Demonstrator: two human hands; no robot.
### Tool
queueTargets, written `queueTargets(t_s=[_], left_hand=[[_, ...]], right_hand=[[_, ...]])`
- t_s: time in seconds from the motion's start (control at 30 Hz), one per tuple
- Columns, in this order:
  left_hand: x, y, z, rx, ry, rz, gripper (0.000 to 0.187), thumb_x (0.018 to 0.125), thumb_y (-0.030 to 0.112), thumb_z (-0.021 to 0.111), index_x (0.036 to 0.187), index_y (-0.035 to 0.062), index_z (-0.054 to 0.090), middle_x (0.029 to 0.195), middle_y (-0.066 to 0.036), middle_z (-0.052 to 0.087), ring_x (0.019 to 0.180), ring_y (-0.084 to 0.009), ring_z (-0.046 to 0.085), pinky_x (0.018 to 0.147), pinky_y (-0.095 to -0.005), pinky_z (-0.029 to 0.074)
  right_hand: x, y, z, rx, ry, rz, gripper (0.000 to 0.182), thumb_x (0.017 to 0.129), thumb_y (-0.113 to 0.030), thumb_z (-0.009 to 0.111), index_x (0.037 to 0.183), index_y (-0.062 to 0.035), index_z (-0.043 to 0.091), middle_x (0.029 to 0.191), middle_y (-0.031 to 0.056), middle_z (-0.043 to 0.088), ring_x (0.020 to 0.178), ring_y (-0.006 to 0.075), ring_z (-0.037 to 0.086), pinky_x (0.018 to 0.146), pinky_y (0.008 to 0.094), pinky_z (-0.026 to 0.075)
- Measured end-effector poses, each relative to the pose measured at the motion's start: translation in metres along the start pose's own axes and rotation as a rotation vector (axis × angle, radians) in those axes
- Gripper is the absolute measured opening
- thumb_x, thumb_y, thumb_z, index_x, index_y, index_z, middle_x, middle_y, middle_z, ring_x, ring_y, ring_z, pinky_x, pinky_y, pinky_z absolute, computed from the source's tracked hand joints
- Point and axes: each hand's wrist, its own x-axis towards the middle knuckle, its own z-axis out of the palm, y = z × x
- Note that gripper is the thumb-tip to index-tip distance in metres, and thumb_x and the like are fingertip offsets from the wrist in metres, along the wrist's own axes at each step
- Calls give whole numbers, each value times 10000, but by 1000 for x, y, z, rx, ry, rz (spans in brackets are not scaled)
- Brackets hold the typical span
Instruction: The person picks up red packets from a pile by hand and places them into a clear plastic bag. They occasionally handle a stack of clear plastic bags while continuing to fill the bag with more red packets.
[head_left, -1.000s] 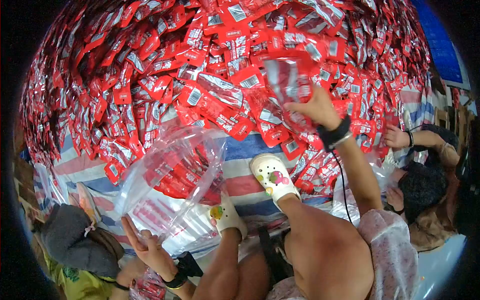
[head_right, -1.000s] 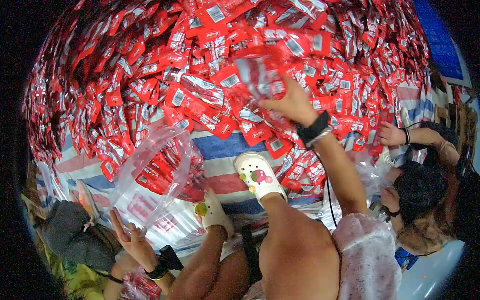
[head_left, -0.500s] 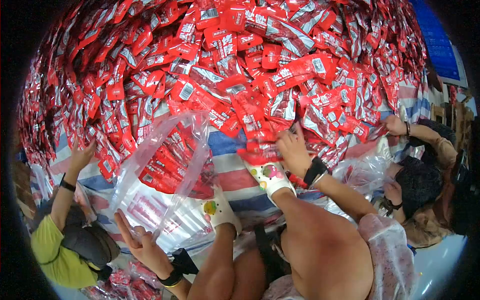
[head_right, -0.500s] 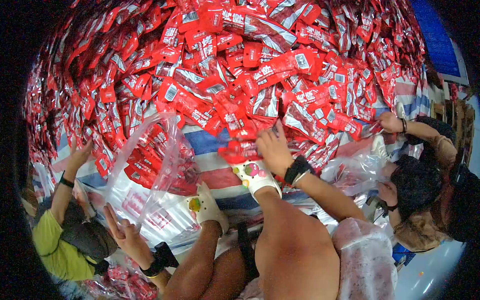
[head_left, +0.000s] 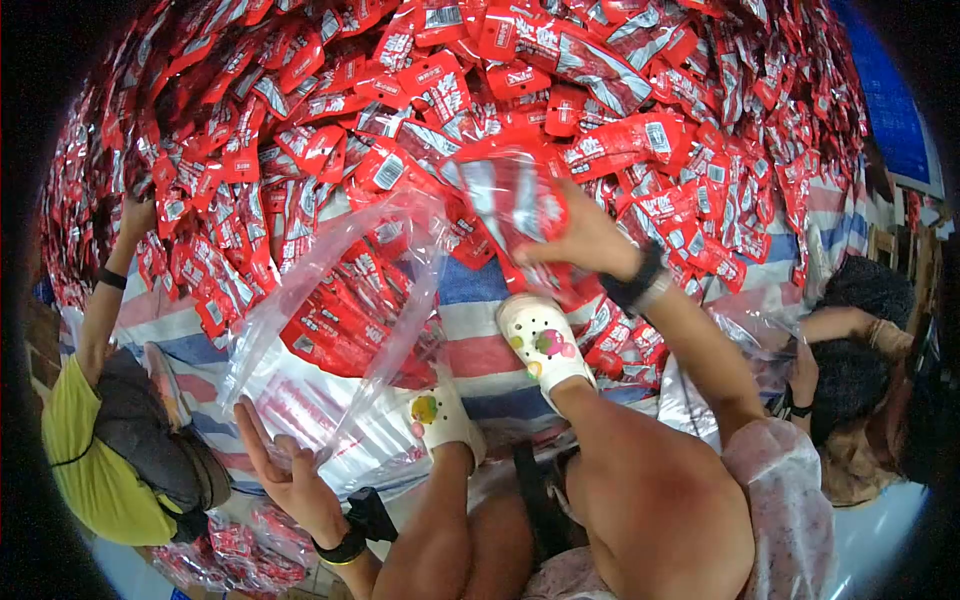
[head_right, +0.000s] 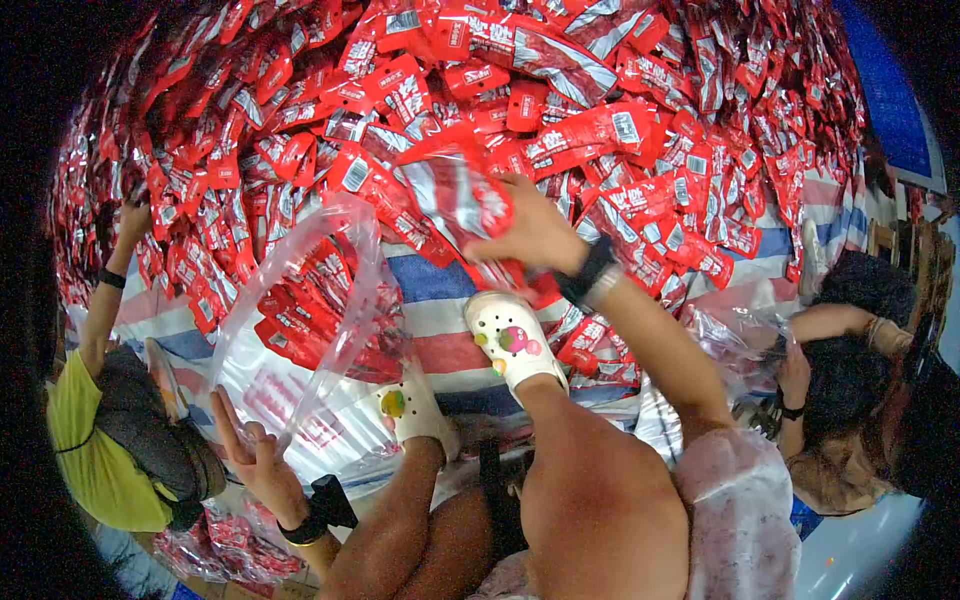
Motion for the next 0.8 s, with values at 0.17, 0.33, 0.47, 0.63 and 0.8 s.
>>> queueTargets(t_s=[0.17, 0.33, 0.47, 0.63, 0.8], left_hand=[[-2, 5, 10, 65, -18, 31, 820, 636, -136, 429, 1424, 46, 293, 1476, -91, 294, 663, -18, 379, 557, -121, 361], [-5, 12, 15, 84, -108, 7, 857, 632, -147, 453, 1439, 29, 226, 1493, -66, 254, 672, -22, 382, 596, -130, 411], [-6, 18, 22, 125, -324, 60, 856, 652, -143, 437, 1450, 27, 177, 1514, -106, 187, 733, -41, 403, 693, -162, 426], [-10, 30, 48, 96, -482, 87, 910, 653, -115, 509, 1457, 28, 107, 1454, -109, 284, 740, -45, 426, 610, -185, 463], [-52, 18, 73, 355, -975, 389, 921, 670, -45, 639, 1445, 20, 146, 814, -128, 445, 719, -303, 494, 689, -389, 443]], right_hand=[[1, -12, 84, -419, 73, -153, 642, 592, -252, 766, 1130, -43, 485, 1166, 179, 457, 1146, 354, 446, 1052, 572, 205], [6, -13, 59, -95, 51, -60, 663, 662, -266, 735, 1172, 24, 425, 1192, 241, 425, 1096, 398, 490, 944, 433, 416], [4, -89, -59, 452, 146, 92, 519, 694, -202, 792, 1090, 24, 545, 1056, 147, 631, 956, 190, 614, 878, 331, 472], [-18, -153, -72, -244, -641, -325, 750, 677, -360, 749, 1256, 1, 437, 1070, 193, 605, 950, 305, 601, 857, 385, 479], [38, -137, 6, 59, -1047, 120, 704, 704, -308, 761, 1251, 8, 451, 1027, 142, 639, 877, 216, 624, 768, 352, 488]])
